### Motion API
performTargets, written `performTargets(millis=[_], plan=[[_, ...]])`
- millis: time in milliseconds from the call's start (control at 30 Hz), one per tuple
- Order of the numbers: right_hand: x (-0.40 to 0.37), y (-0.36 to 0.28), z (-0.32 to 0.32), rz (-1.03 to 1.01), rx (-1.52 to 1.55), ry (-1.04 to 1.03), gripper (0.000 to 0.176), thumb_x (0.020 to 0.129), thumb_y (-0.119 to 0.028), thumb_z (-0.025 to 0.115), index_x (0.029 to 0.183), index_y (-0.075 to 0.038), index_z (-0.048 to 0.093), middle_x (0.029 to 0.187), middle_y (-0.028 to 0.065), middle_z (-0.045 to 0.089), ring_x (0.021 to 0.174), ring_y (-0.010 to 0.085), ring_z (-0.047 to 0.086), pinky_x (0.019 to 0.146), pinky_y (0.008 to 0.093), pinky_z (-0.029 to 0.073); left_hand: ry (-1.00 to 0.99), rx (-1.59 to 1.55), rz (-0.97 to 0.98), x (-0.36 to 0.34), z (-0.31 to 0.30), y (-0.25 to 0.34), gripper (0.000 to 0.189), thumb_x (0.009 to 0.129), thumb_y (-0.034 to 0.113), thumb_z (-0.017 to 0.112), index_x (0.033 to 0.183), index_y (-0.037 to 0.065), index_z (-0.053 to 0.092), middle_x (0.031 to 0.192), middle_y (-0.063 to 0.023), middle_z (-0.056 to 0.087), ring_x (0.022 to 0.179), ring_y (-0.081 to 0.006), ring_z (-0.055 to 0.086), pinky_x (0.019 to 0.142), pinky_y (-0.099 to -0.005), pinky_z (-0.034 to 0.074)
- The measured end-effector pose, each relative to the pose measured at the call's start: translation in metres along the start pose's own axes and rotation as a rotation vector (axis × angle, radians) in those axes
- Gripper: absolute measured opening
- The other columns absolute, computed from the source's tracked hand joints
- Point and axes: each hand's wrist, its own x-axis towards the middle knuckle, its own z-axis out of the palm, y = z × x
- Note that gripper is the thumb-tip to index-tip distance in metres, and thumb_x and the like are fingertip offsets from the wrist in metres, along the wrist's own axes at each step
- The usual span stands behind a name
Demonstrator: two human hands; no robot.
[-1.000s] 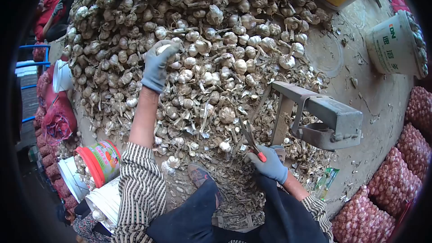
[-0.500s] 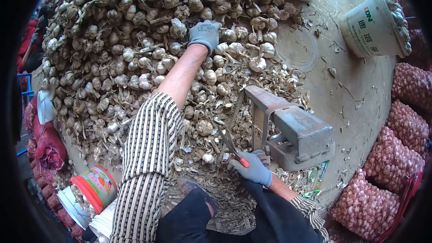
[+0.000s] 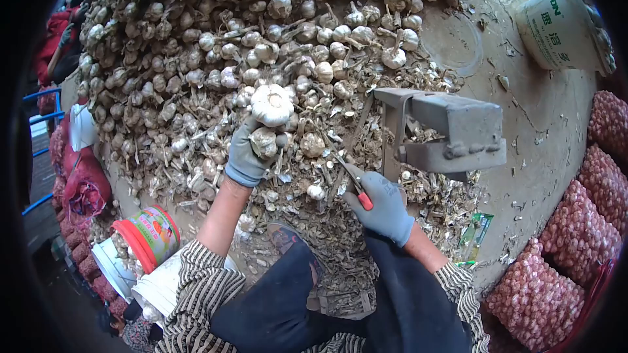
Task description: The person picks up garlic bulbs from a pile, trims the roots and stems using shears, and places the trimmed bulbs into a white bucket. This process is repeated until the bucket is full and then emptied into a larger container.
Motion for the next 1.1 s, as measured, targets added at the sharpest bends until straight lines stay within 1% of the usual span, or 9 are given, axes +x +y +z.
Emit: performTargets(millis=[100, 200, 333, 500, 567, 633, 700, 933, 1100], plan=[[0.014, -0.023, -0.004, -0.128, -0.141, 0.011, 0.057, 0.089, -0.028, 0.073, 0.140, -0.008, 0.055, 0.091, 0.0122, 0.062, 0.090, 0.0316, 0.062, 0.080, 0.0429, 0.051, -0.032, -0.631, -0.262, -0.060, -0.016, -0.023, 0.051, 0.103, 0.035, 0.057, 0.142, 0.003, 0.050, 0.125, -0.0193, 0.065, 0.102, -0.0302, 0.069, 0.069, -0.0441, 0.064], [0.017, -0.033, 0.003, -0.240, -0.251, -0.009, 0.060, 0.088, -0.027, 0.075, 0.140, -0.005, 0.054, 0.093, 0.0125, 0.061, 0.090, 0.0317, 0.061, 0.079, 0.0436, 0.050, 0.043, -0.769, -0.223, -0.108, 0.000, -0.030, 0.053, 0.104, 0.036, 0.054, 0.144, 0.002, 0.047, 0.136, -0.0244, 0.058, 0.116, -0.0344, 0.066, 0.070, -0.0450, 0.067], [0.009, -0.049, 0.013, -0.314, -0.264, -0.089, 0.062, 0.086, -0.027, 0.076, 0.139, -0.005, 0.054, 0.088, 0.0122, 0.058, 0.087, 0.0315, 0.058, 0.075, 0.0436, 0.047, -0.042, -0.831, -0.037, -0.149, 0.016, -0.037, 0.048, 0.100, 0.031, 0.063, 0.145, 0.020, 0.050, 0.145, -0.0257, 0.050, 0.120, -0.0333, 0.063, 0.066, -0.0344, 0.064], [-0.005, -0.067, 0.017, -0.387, -0.436, -0.204, 0.067, 0.080, -0.028, 0.077, 0.139, -0.006, 0.055, 0.091, 0.0114, 0.059, 0.089, 0.0305, 0.059, 0.076, 0.0437, 0.046, 0.090, -0.131, -0.078, -0.185, 0.014, -0.017, 0.079, 0.084, 0.018, 0.077, 0.149, -0.004, 0.039, 0.130, -0.0182, 0.061, 0.117, -0.0254, 0.064, 0.095, -0.0359, 0.055], [-0.009, -0.070, 0.014, -0.402, -0.560, -0.261, 0.068, 0.080, -0.028, 0.077, 0.139, -0.006, 0.054, 0.093, 0.0112, 0.060, 0.089, 0.0307, 0.059, 0.078, 0.0447, 0.045, 0.152, 0.617, 0.105, -0.193, -0.020, -0.043, 0.091, 0.080, 0.011, 0.080, 0.154, -0.004, 0.029, 0.129, -0.0183, 0.063, 0.117, -0.0260, 0.065, 0.098, -0.0364, 0.056], [-0.012, -0.079, 0.011, -0.391, -0.609, -0.314, 0.068, 0.080, -0.029, 0.077, 0.140, -0.007, 0.054, 0.094, 0.0112, 0.061, 0.090, 0.0308, 0.059, 0.079, 0.0446, 0.045, 0.297, 0.905, -0.002, -0.202, -0.013, -0.039, 0.106, 0.075, 0.014, 0.087, 0.157, -0.005, 0.023, 0.131, -0.0202, 0.062, 0.119, -0.0225, 0.064, 0.099, -0.0334, 0.053], [-0.015, -0.082, 0.012, -0.433, -0.610, -0.332, 0.065, 0.080, -0.033, 0.077, 0.138, -0.011, 0.057, 0.091, 0.0087, 0.059, 0.088, 0.0294, 0.057, 0.076, 0.0435, 0.046, 0.386, 0.864, -0.025, -0.204, -0.001, -0.039, 0.110, 0.073, 0.027, 0.090, 0.154, -0.007, 0.025, 0.125, -0.0267, 0.063, 0.114, -0.0336, 0.065, 0.099, -0.0400, 0.051], [-0.012, -0.083, 0.029, -0.442, -0.595, -0.413, 0.057, 0.081, -0.030, 0.075, 0.132, -0.010, 0.057, 0.092, 0.0124, 0.063, 0.087, 0.0326, 0.062, 0.074, 0.0462, 0.047, 0.382, 0.883, 0.044, -0.206, 0.013, -0.034, 0.115, 0.070, 0.011, 0.090, 0.159, -0.003, 0.018, 0.133, -0.0230, 0.059, 0.117, -0.0244, 0.063, 0.099, -0.0340, 0.051], [-0.026, -0.064, 0.025, -0.330, -0.496, -0.446, 0.055, 0.087, -0.024, 0.072, 0.138, -0.011, 0.057, 0.086, 0.0115, 0.062, 0.082, 0.0314, 0.063, 0.073, 0.0449, 0.048, 0.350, 0.647, 0.084, -0.207, 0.015, -0.025, 0.081, 0.073, 0.003, 0.083, 0.145, -0.004, 0.047, 0.132, -0.0196, 0.062, 0.118, -0.0208, 0.063, 0.099, -0.0315, 0.052]])
